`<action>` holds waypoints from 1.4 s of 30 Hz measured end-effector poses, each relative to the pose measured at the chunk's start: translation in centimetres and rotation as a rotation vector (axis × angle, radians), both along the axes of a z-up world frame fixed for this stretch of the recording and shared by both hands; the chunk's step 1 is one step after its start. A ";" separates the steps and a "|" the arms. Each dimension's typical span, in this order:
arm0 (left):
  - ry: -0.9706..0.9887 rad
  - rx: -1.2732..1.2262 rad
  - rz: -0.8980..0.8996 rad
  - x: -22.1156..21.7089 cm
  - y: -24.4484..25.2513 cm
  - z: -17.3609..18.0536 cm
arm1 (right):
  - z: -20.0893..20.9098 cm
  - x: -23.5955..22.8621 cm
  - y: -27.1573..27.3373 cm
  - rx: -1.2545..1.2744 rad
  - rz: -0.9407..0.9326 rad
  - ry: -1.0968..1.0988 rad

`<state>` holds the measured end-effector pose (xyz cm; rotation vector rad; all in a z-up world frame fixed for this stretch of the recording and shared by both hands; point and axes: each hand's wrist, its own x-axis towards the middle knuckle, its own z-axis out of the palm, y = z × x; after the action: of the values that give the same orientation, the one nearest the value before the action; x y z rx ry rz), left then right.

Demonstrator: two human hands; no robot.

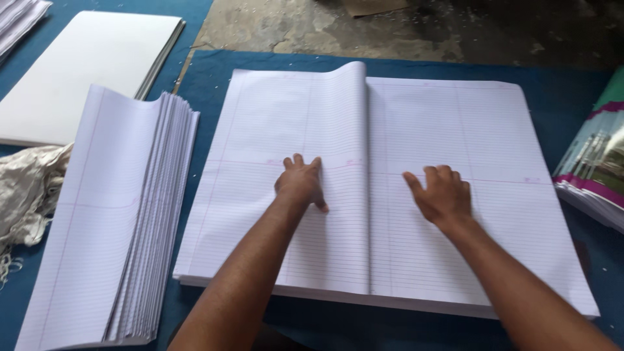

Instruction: The person folds lined paper sheets in half using a wooden ruler to crease the fold. They then separate the folded sheets and place them into a stack on the left side of the workspace.

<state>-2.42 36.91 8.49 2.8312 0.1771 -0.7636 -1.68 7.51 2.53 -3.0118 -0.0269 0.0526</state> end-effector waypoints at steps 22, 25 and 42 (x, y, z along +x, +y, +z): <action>-0.068 0.038 -0.001 0.7 -0.2 -1.6 | -6.5 -4.4 -33.4 -0.183 -0.668 0.165; -0.077 0.036 0.002 0.8 -0.2 -1.6 | -9.9 -4.4 -36.1 -0.143 -0.680 0.307; -0.068 0.053 0.004 0.7 -0.3 -1.2 | -11.9 -5.8 -37.1 -0.197 -0.793 0.372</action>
<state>-1.73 36.63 7.29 2.9009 0.1951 -0.6703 -7.44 -29.63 -9.33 -2.8976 1.2401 0.5478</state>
